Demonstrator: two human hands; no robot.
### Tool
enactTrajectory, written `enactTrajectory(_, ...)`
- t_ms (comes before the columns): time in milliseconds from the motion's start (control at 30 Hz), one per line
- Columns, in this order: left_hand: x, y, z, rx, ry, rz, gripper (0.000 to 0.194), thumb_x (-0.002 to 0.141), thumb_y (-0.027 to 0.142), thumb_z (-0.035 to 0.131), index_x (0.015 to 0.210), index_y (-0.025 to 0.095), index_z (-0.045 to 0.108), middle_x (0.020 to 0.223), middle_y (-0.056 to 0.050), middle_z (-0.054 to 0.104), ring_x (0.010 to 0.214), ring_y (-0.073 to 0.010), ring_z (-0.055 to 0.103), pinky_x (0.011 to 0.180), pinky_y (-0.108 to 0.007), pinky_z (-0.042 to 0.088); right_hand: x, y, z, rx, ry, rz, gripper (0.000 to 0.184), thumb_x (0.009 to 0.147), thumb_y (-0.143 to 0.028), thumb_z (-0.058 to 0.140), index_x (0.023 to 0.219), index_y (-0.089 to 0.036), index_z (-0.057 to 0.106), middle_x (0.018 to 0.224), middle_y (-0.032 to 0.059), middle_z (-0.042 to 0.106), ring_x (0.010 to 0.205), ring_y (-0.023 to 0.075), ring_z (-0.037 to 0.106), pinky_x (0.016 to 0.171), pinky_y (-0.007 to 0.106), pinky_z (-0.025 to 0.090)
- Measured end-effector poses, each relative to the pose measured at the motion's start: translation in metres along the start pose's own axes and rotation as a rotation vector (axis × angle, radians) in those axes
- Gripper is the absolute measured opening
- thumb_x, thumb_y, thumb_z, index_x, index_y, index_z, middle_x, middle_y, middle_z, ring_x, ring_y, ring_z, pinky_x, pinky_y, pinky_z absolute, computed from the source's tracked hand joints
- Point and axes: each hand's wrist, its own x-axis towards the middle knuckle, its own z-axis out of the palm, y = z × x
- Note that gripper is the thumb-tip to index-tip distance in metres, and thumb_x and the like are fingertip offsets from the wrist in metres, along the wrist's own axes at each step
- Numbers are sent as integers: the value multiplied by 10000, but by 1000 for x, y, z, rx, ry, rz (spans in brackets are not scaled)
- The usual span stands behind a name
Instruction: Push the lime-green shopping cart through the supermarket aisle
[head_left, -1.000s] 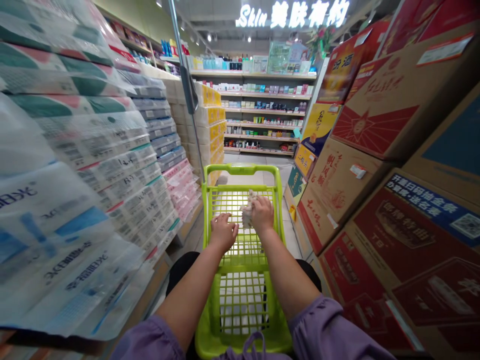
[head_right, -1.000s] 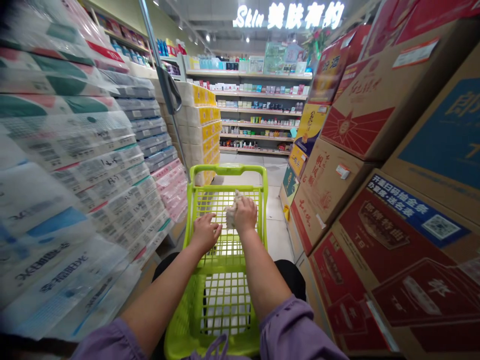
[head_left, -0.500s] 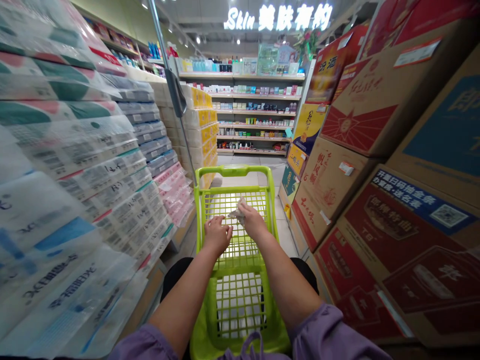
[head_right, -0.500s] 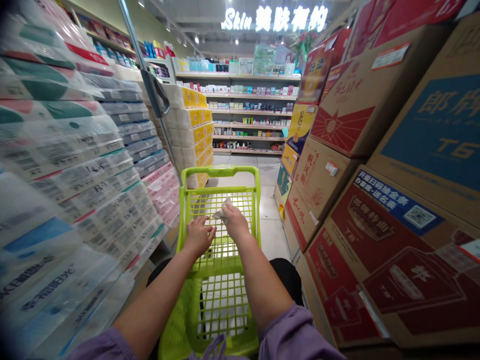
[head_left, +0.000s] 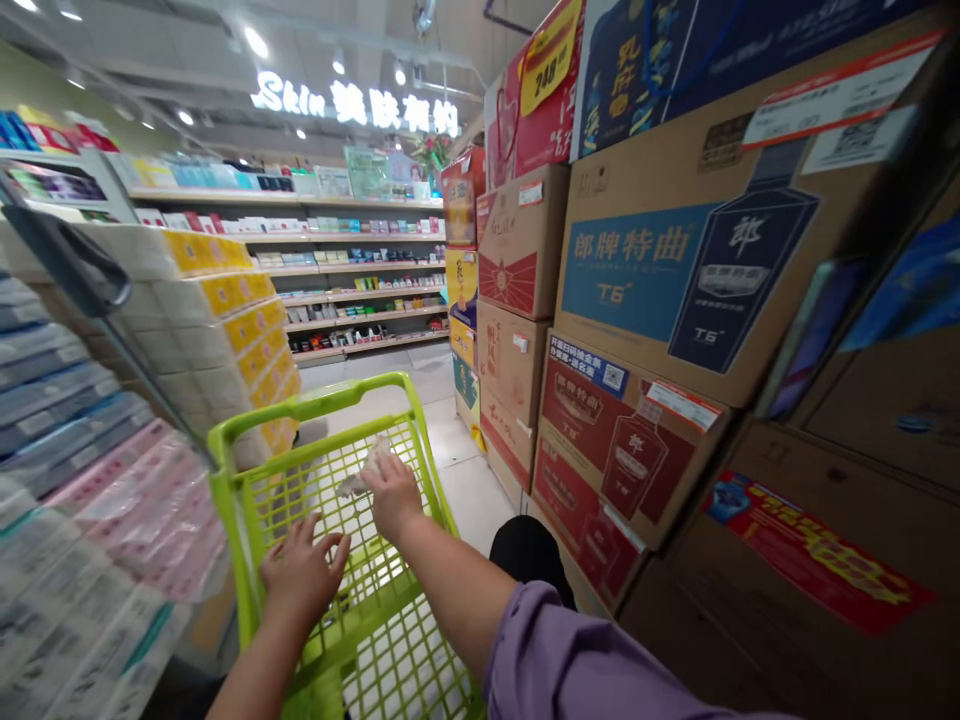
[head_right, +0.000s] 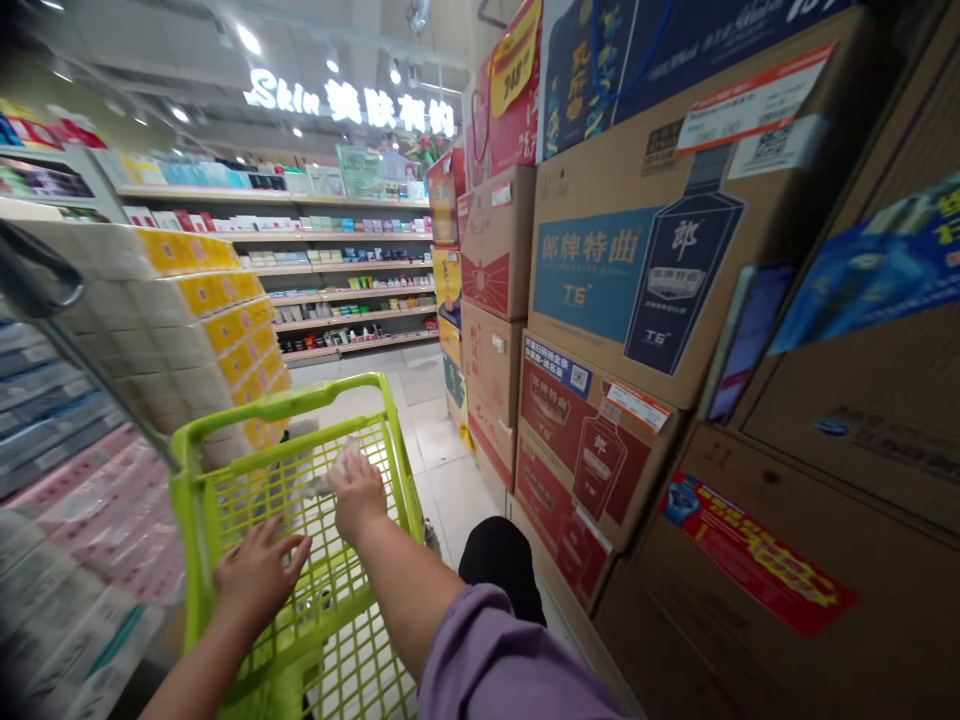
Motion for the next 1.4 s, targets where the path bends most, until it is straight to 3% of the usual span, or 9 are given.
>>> enactTrajectory(200, -4, 10, -11, 57, -63, -1, 331, 881, 365, 453, 1003, 259, 742, 1371, -94, 529, 1298, -289, 418, 1007, -431, 351, -21, -6, -6, 49, -100, -256, 447, 831, -240, 581, 1276, -281, 575, 1487, -20, 422, 1340, 183, 397, 1097, 319, 354)
enactTrajectory(333, -5, 10, -11, 43, -77, -19, 322, 872, 380, 469, 998, 266, 742, 1367, -89, 533, 1318, -289, 405, 1030, -430, 337, -23, -5, -7, 46, -3, 13, 518, 799, -212, 600, 1314, -231, 545, 1524, 74, 353, 1399, 246, 313, 1122, 429, 310)
enactTrajectory(500, -7, 7, -10, 36, -77, -39, 328, 870, 375, 465, 996, 264, 747, 1396, -99, 505, 1322, -300, 406, 1024, -436, 347, -18, -2, -3, 71, -95, -228, 496, 768, -176, 604, 1250, -293, 596, 1418, 6, 512, 1362, 205, 383, 1101, 367, 349)
enactTrajectory(667, -5, 10, -12, 47, -98, -42, 343, 877, 384, 443, 998, 277, 746, 1400, -91, 496, 1313, -288, 416, 1006, -426, 367, -18, 1, -6, 33, 0, -77, 511, 767, -175, 607, 1275, -230, 575, 1463, 52, 452, 1365, 235, 376, 1109, 390, 346)
enactTrajectory(800, -1, 13, -13, 29, -94, -16, 334, 862, 379, 444, 963, 287, 749, 1381, -71, 516, 1298, -289, 430, 977, -422, 393, -18, 1, -16, 74, 2, -214, 437, 815, -173, 555, 1247, -229, 593, 1437, 26, 487, 1341, 172, 410, 1122, 316, 334)
enactTrajectory(933, -1, 14, -14, 15, -86, -33, 334, 850, 376, 448, 956, 276, 748, 1348, -66, 541, 1295, -279, 432, 995, -414, 385, -16, 2, -20, 36, 12, -38, 488, 784, -161, 583, 1271, -185, 577, 1463, 77, 451, 1356, 214, 393, 1118, 344, 342)
enactTrajectory(1100, -3, 12, -11, 6, -75, -32, 329, 837, 373, 456, 965, 277, 743, 1324, -61, 563, 1305, -284, 418, 1007, -418, 377, -17, 3, -15, 59, -87, -244, 424, 791, -159, 578, 1209, -219, 623, 1382, 18, 542, 1312, 185, 442, 1118, 291, 336)
enactTrajectory(1267, -1, 7, -1, 43, -75, -17, 349, 872, 385, 431, 970, 269, 745, 1360, -70, 534, 1314, -284, 414, 1018, -418, 379, -18, 4, -4, 50, 10, 8, 525, 788, -161, 585, 1311, -179, 542, 1491, 88, 405, 1373, 257, 356, 1105, 383, 362)
enactTrajectory(1400, -3, 10, -1, 18, -40, -21, 350, 896, 334, 416, 996, 239, 738, 1393, -102, 506, 1306, -306, 422, 1005, -445, 388, -20, 1, 3, 107, -68, -323, 412, 819, -189, 575, 1224, -256, 613, 1384, 13, 540, 1278, 196, 470, 1087, 313, 377)
